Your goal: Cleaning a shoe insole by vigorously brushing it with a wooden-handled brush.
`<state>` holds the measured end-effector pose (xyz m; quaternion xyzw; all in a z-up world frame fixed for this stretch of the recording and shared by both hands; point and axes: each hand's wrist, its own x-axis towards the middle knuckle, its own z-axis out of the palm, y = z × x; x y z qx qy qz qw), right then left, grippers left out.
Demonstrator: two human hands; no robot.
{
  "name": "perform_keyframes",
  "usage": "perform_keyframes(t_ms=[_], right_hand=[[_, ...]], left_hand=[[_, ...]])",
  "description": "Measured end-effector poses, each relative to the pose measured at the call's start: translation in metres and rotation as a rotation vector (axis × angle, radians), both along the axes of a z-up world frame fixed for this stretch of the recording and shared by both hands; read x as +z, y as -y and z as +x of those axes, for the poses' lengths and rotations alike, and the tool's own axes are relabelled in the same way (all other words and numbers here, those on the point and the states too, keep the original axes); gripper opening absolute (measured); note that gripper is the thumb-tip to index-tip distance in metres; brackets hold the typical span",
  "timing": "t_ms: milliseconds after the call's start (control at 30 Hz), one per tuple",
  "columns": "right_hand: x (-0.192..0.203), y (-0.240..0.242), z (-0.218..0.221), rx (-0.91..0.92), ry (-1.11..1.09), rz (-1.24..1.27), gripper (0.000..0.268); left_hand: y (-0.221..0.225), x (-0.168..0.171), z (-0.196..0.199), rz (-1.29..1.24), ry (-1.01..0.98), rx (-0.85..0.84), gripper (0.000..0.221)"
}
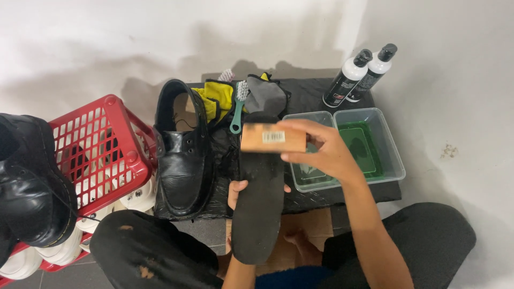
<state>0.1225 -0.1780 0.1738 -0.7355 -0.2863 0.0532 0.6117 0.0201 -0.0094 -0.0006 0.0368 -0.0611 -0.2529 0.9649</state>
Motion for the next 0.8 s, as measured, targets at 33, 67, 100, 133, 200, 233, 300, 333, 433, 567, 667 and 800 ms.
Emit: perform_keyframes(t_ms=[33, 67, 100, 133, 200, 233, 300, 333, 433, 567, 667, 800], right_hand=[[0.0, -0.001, 0.0, -0.052, 0.045, 0.014, 0.055], [-0.002, -0.003, 0.0, -0.054, 0.047, 0.015, 0.055], [-0.004, -0.005, -0.001, -0.077, 0.038, 0.032, 0.057], [-0.006, -0.008, -0.002, -0.098, 0.027, 0.048, 0.058], [-0.003, -0.006, -0.005, -0.024, -0.015, 0.042, 0.058], [-0.002, -0.005, -0.007, 0.049, -0.058, 0.037, 0.058], [-0.002, -0.005, -0.005, 0.052, -0.037, 0.025, 0.058], [-0.002, -0.005, -0.005, 0.05, -0.018, 0.014, 0.057], [-0.007, -0.011, -0.006, -0.104, 0.033, -0.015, 0.058], [-0.004, -0.004, -0.007, -0.017, 0.008, -0.016, 0.057], [0.002, 0.0, -0.01, 0.101, -0.027, -0.054, 0.057], [0.002, 0.005, -0.008, -0.008, 0.065, -0.066, 0.054]], left_hand=[[0.0, 0.0, 0.0, -0.005, 0.002, -0.006, 0.08], [0.0, 0.001, 0.0, -0.008, 0.006, -0.012, 0.08], [0.0, 0.002, 0.0, -0.011, 0.009, -0.018, 0.08], [-0.001, 0.002, 0.0, -0.015, 0.01, -0.021, 0.08], [-0.003, 0.001, -0.002, -0.025, 0.012, -0.027, 0.079], [-0.003, 0.001, -0.003, -0.03, 0.013, -0.03, 0.079], [-0.004, 0.0, -0.003, -0.041, 0.016, -0.033, 0.079], [-0.004, -0.001, -0.004, -0.047, 0.016, -0.037, 0.079], [-0.004, -0.006, -0.005, -0.061, 0.019, -0.052, 0.079], [-0.01, -0.039, -0.016, -0.077, 0.024, -0.071, 0.079], [-0.027, -0.079, -0.039, -0.09, 0.031, -0.079, 0.078], [-0.041, -0.084, -0.048, -0.106, 0.045, -0.098, 0.078]])
